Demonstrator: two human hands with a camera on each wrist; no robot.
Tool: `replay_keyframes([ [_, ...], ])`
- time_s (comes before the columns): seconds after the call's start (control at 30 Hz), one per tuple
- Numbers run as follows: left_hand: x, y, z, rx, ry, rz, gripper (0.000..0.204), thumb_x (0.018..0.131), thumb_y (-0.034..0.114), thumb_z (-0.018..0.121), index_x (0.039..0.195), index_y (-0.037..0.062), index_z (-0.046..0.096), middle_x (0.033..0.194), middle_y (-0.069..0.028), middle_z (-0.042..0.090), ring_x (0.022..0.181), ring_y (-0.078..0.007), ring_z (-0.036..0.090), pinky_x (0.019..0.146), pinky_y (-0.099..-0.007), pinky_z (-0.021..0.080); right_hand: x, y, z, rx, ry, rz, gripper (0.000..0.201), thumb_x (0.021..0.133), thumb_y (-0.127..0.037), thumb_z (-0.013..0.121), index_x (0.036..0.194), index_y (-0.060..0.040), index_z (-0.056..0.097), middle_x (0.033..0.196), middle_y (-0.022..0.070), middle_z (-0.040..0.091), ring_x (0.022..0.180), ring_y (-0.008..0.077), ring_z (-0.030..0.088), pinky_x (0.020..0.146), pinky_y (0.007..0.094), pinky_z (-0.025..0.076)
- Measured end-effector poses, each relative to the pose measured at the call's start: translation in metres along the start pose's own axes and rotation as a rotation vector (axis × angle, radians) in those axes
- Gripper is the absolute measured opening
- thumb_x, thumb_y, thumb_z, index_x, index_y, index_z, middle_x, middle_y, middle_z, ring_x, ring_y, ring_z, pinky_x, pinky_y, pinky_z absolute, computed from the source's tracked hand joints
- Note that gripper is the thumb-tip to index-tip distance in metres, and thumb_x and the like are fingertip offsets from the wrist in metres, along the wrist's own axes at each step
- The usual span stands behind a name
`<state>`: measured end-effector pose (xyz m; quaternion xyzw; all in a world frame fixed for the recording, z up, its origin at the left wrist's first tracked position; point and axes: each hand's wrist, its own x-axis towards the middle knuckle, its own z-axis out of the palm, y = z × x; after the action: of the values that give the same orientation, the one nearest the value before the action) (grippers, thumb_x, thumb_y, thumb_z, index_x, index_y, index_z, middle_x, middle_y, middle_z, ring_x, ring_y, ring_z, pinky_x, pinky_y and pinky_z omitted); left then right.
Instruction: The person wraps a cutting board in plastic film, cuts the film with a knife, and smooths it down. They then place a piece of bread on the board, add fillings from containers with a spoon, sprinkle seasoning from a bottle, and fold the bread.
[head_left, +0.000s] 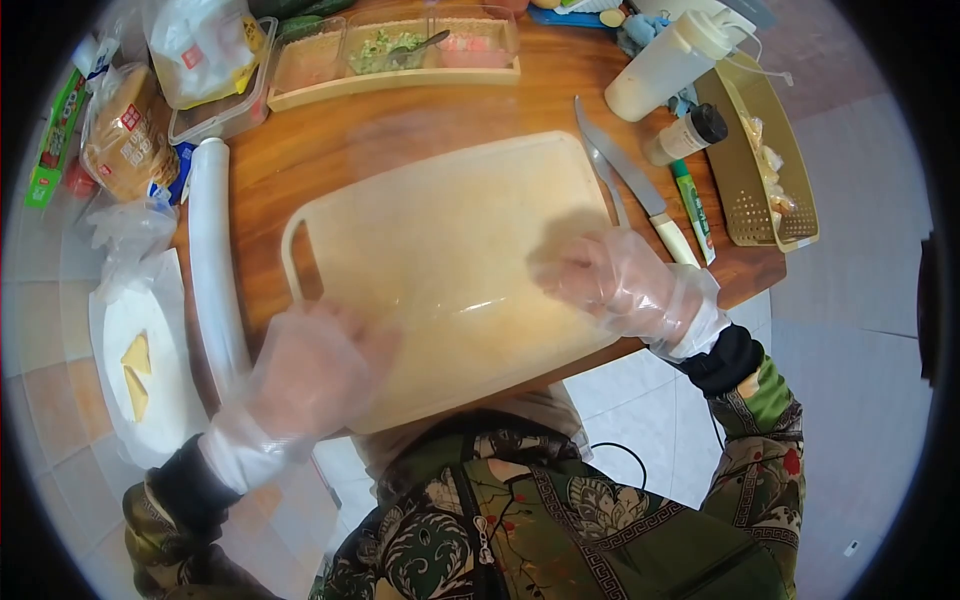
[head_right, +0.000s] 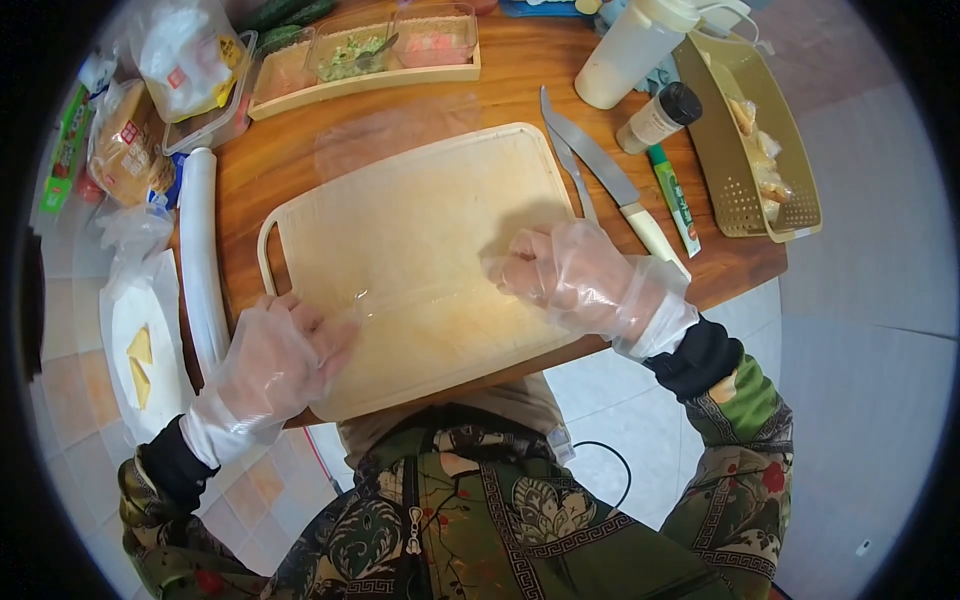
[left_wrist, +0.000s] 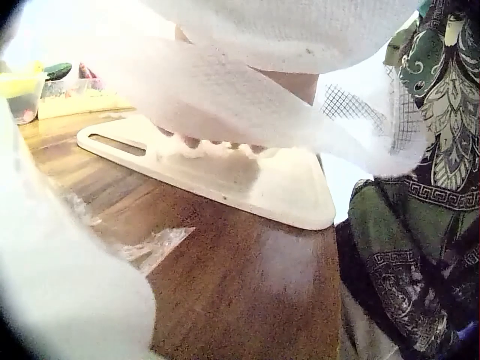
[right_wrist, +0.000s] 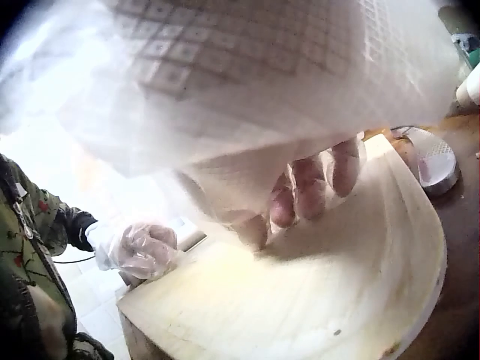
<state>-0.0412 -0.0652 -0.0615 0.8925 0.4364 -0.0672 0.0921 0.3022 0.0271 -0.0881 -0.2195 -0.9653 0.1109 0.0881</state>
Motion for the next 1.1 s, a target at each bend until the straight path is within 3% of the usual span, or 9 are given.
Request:
replay_keyframes([
  [0.13,0.006,-0.001,0.013,0.041,0.053,-0.009,0.027,0.078,0.022,0.074,0.103,0.0133,0.071,0.073,-0.0054,0.061,0.073,-0.0272,0.062,0.063,-0.0424,0.048,0.004,-0.002,0.003,0.037,0.054,0.003,0.018,0.080,-0.010,0.068,0.098,-0.0136,0.066,0.076,0.0067,0.061,0.062,0.0284,0.063,0.049,0.0414,0.048],
  [0.3,0.009,-0.002,0.015,0.009,0.184,0.112,0.017,0.079,0.019,0.071,0.094,0.0115,0.070,0.072,-0.0030,0.061,0.072,-0.0253,0.062,0.064,-0.0410,0.048,0.007,-0.004,0.001,0.022,0.014,0.043,0.014,0.080,-0.007,0.067,0.093,-0.0121,0.063,0.074,0.0080,0.059,0.063,0.0292,0.063,0.049,0.0421,0.047],
  [0.53,0.015,0.001,0.021,0.067,0.167,0.060,0.012,0.081,0.019,0.070,0.089,0.0095,0.071,0.072,-0.0039,0.061,0.075,-0.0250,0.063,0.067,-0.0398,0.049,0.008,-0.003,0.006,0.042,0.110,0.012,0.012,0.081,-0.007,0.066,0.088,-0.0103,0.057,0.078,0.0093,0.059,0.065,0.0315,0.061,0.051,0.0422,0.047],
  [0.7,0.016,0.000,0.024,0.075,0.160,0.027,0.012,0.083,0.021,0.071,0.080,0.0103,0.068,0.073,-0.0049,0.061,0.075,-0.0253,0.063,0.068,-0.0405,0.049,0.003,-0.001,0.007,0.044,0.083,0.025,0.010,0.083,-0.007,0.066,0.089,-0.0086,0.059,0.080,0.0104,0.059,0.068,0.0322,0.062,0.054,0.0429,0.048],
  [0.93,0.011,0.007,0.024,0.044,0.130,-0.018,0.011,0.082,0.021,0.072,0.081,0.0109,0.068,0.074,-0.0048,0.062,0.076,-0.0255,0.064,0.068,-0.0407,0.050,-0.003,-0.006,0.001,0.066,0.152,0.060,0.012,0.085,-0.011,0.071,0.093,-0.0077,0.062,0.085,0.0091,0.063,0.072,0.0321,0.063,0.059,0.0430,0.050],
  [1.1,0.012,0.007,0.023,0.006,0.136,-0.010,0.009,0.082,0.020,0.072,0.085,0.0117,0.070,0.074,-0.0047,0.064,0.074,-0.0255,0.065,0.068,-0.0413,0.050,-0.002,-0.006,-0.002,0.162,0.096,0.078,0.013,0.084,-0.014,0.072,0.091,-0.0087,0.064,0.083,0.0086,0.062,0.070,0.0320,0.062,0.058,0.0441,0.049],
])
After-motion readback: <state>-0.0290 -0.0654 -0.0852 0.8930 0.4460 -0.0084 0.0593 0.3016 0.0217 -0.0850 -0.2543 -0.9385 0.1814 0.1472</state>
